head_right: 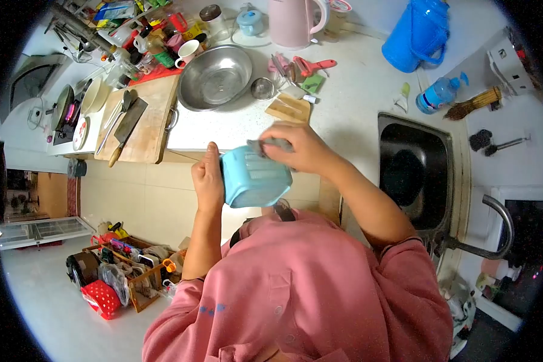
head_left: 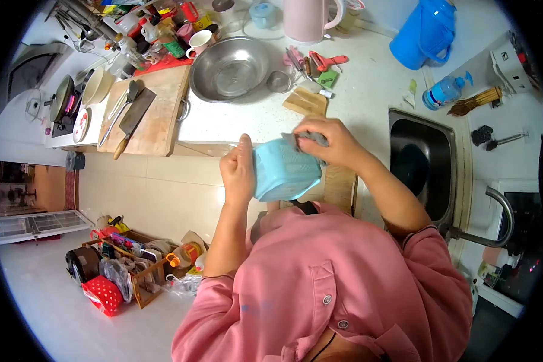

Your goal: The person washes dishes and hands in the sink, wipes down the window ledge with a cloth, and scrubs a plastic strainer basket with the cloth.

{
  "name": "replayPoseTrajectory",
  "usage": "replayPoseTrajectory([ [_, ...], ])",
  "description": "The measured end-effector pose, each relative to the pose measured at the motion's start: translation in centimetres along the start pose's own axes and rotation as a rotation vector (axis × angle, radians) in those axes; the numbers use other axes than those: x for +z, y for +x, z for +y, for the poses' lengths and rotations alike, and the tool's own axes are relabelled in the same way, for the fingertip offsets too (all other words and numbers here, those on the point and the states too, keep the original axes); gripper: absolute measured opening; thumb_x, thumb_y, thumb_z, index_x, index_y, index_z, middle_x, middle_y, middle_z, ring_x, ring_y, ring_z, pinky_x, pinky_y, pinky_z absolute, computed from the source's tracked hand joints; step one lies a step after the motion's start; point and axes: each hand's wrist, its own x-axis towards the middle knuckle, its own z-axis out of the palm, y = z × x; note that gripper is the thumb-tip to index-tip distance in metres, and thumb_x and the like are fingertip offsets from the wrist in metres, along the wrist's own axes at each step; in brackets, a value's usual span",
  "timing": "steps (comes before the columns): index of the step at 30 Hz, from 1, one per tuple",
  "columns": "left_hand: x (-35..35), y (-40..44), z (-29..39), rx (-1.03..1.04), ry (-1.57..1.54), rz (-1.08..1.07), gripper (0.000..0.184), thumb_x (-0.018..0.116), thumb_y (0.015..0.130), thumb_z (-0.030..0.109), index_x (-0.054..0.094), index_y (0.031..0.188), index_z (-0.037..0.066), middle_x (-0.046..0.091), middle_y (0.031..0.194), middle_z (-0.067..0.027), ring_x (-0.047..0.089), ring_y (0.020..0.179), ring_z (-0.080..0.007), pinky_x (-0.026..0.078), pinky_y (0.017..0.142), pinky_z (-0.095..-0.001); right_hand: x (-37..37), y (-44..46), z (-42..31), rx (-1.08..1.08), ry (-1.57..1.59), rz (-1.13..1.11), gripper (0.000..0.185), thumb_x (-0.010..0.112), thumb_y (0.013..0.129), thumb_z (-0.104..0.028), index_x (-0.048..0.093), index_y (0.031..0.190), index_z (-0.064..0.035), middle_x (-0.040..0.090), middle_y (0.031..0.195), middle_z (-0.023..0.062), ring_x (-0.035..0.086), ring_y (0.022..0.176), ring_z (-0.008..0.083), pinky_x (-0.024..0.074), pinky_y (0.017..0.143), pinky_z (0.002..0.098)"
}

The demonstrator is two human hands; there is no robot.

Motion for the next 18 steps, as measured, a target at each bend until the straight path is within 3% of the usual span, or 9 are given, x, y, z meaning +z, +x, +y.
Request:
replayPoseTrajectory([
  [1,0.2,-0.1,-0.3,0.0,-0.003,0.01,0.054,0.05,0.102,0.032,0.037,0.055,0.009,0.035,0.057,0.008,0.027,0.056,-0.0048,0.023,0.048,-0.0269,0.2,-0.6,0.8,0.015,0.082,0.007,0.019,0.064,0.087,-0.013,0.066,0.103,-0.0018,0.065,0.089,0.006,0.058,0.08,0.0138,0.0474,0.071,0.0291],
  [5,0.0,0.3,-2.0,-0.038,-0.071,0.073,0.053,0.049,0.103,0.031,0.036,0.057,0.009,0.035,0.058,0.0077,0.027,0.057,-0.0049,0.024,0.049,-0.0265,-0.2,-2.7,1.6,0.291,0.312,0.094,0.019,0.064,0.089,-0.01,0.065,0.105,-0.0002,0.065,0.093,0.0018,0.057,0.085,0.0086,0.0475,0.077,0.0252],
  [8,0.3,0.3,-1.3,0.076,-0.025,0.101,0.053,0.049,0.103,0.031,0.036,0.056,0.009,0.034,0.057,0.0068,0.026,0.056,-0.0056,0.023,0.048,-0.0274,-0.4,-2.2,1.7,0.185,0.292,0.166,0.019,0.064,0.089,-0.011,0.065,0.105,0.0002,0.065,0.094,0.0012,0.058,0.086,0.0078,0.0478,0.078,0.0249],
  [9,0.6,0.2,-0.9,0.133,0.012,0.103,0.054,0.049,0.103,0.03,0.035,0.056,0.008,0.034,0.056,0.0065,0.026,0.055,-0.0058,0.023,0.048,-0.0278,-0.5,-1.8,1.4,0.145,0.215,0.159,0.02,0.064,0.088,-0.008,0.065,0.106,-0.0004,0.067,0.097,0.0048,0.061,0.088,0.0123,0.0492,0.077,0.0263],
  [12,1.1,0.2,-0.5,0.257,0.139,0.144,0.056,0.049,0.103,0.03,0.037,0.054,0.005,0.033,0.052,0.0042,0.026,0.052,-0.007,0.023,0.046,-0.0296,1.3,-0.5,-0.5,-0.01,-0.108,0.409,0.022,0.065,0.085,-0.005,0.066,0.107,-0.0026,0.067,0.102,0.0094,0.065,0.09,0.0202,0.0515,0.08,0.0288],
  [13,1.3,0.2,-0.5,0.326,0.224,0.167,0.056,0.049,0.103,0.03,0.038,0.054,0.004,0.033,0.051,0.0034,0.026,0.052,-0.0073,0.024,0.045,-0.0301,2.4,-0.1,-1.2,-0.132,-0.205,0.48,0.027,0.068,0.081,-0.003,0.067,0.107,-0.005,0.066,0.108,0.012,0.065,0.093,0.027,0.0532,0.083,0.0331],
  [16,1.6,0.4,-0.7,0.456,0.396,0.236,0.056,0.048,0.103,0.028,0.041,0.054,0.002,0.034,0.049,0.0015,0.028,0.05,-0.0082,0.025,0.044,-0.0312,4.5,0.2,-4.8,-0.271,-0.355,0.381,0.024,0.071,0.077,-0.002,0.066,0.1,-0.0051,0.065,0.115,0.0116,0.065,0.1,0.0285,0.0531,0.086,0.0365],
  [18,1.5,0.4,-0.8,0.44,0.393,0.267,0.055,0.049,0.103,0.026,0.042,0.055,0.001,0.035,0.049,0.0008,0.029,0.05,-0.0087,0.027,0.044,-0.0315,4.5,0.3,-4.3,-0.233,-0.216,0.366,0.024,0.07,0.076,0.0,0.066,0.099,-0.005,0.065,0.115,0.0117,0.065,0.1,0.0288,0.053,0.086,0.0362],
])
